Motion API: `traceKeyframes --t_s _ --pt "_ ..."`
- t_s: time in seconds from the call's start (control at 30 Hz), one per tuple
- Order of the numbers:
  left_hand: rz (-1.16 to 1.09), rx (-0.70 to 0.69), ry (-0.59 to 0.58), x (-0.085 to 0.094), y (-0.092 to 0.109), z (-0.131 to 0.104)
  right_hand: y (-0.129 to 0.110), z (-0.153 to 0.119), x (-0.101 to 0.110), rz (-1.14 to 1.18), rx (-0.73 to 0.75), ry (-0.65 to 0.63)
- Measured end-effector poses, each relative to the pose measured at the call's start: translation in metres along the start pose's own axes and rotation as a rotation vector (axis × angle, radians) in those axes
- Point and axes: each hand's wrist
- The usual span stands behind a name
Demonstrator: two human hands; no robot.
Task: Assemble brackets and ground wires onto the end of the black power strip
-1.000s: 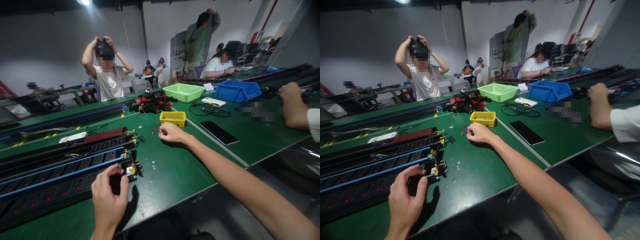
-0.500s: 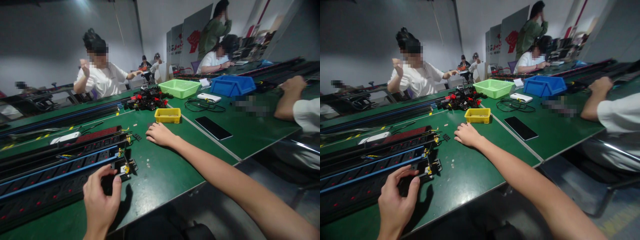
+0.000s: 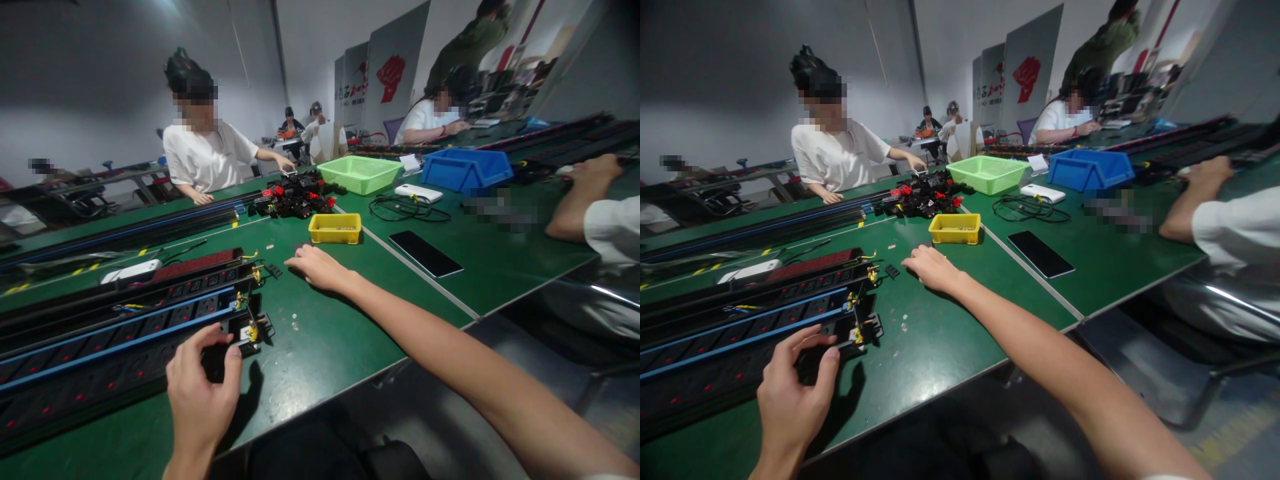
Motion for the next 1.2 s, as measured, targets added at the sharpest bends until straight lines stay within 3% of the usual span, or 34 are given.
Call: traceKeyframes --t_s 0.2,0.37,0.87,1.2 --pt "-0.007 0.019 -0.019 0.001 0.002 0.0 0.035 -0.003 0.014 0.275 -0.166 0.19" --pt "0.002 0.016 -0.019 0.0 0.002 0.0 0.05 -0.008 0.02 0.241 -0.211 0.154" --pt "0.002 0.042 -0.017 0.001 0.005 0.0 0.04 -0.007 0.009 0.139 -0.218 0.09" --pt "0.0 0.055 -0.022 0.001 0.006 0.0 0.035 -0.008 0.013 0.141 -0.235 0.017"
Point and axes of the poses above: each hand's wrist, its own z-axis towards the middle knuckle, its own x-axis out of the back of the hand, y = z × x, and after that the axes turned 3 degrees about y, right-handed
